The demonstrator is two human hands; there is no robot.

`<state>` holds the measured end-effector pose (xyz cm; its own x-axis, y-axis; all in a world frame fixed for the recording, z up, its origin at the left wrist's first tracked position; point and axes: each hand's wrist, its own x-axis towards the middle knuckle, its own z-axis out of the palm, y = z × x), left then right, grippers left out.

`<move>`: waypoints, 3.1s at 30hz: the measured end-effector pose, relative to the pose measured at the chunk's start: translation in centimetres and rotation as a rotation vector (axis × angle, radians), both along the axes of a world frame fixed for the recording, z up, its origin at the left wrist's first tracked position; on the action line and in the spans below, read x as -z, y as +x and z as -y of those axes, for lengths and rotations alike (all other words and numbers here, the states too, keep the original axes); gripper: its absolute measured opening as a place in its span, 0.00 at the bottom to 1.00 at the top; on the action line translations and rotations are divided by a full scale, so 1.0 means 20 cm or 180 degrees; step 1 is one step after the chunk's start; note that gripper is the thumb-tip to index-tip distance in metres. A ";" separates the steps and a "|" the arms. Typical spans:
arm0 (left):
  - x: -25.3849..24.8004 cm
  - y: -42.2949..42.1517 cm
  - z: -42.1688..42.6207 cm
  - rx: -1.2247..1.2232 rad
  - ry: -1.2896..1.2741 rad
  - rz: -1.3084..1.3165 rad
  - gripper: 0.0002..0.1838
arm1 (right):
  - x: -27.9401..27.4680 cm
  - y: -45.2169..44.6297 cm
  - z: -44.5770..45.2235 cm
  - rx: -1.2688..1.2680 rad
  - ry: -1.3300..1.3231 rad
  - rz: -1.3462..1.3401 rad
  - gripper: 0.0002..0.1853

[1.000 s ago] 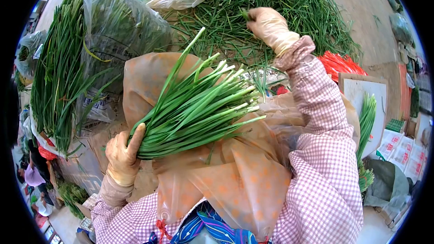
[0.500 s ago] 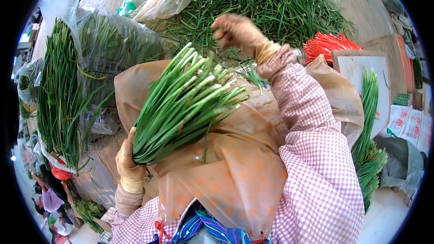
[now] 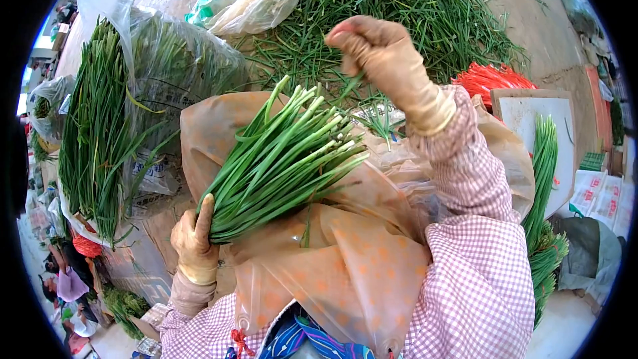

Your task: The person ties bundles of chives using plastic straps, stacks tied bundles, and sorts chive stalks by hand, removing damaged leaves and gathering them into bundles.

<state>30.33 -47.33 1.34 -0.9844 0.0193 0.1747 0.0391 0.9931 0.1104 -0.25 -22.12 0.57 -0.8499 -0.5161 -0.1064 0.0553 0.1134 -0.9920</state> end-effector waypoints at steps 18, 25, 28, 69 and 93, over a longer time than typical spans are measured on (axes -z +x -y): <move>0.01 -0.01 0.02 0.0064 0.0006 0.0028 0.38 | 0.15 0.08 0.34 -0.2003 0.0834 0.1159 0.17; 0.00 0.01 0.01 -0.0013 -0.0092 0.0128 0.39 | 0.11 0.14 0.36 -0.1943 0.1058 0.0956 0.12; 0.03 0.02 0.02 -0.0098 0.0240 0.0120 0.39 | 0.23 0.15 0.34 -0.1460 0.1010 0.0092 0.10; 0.22 0.12 -0.01 -0.1639 0.4567 0.0203 0.26 | 0.02 0.12 -0.05 0.0620 0.1026 -0.2410 0.15; 0.22 0.11 0.00 -0.1458 0.4106 0.0261 0.25 | -0.09 0.24 0.31 -0.0505 0.0504 -0.1666 0.14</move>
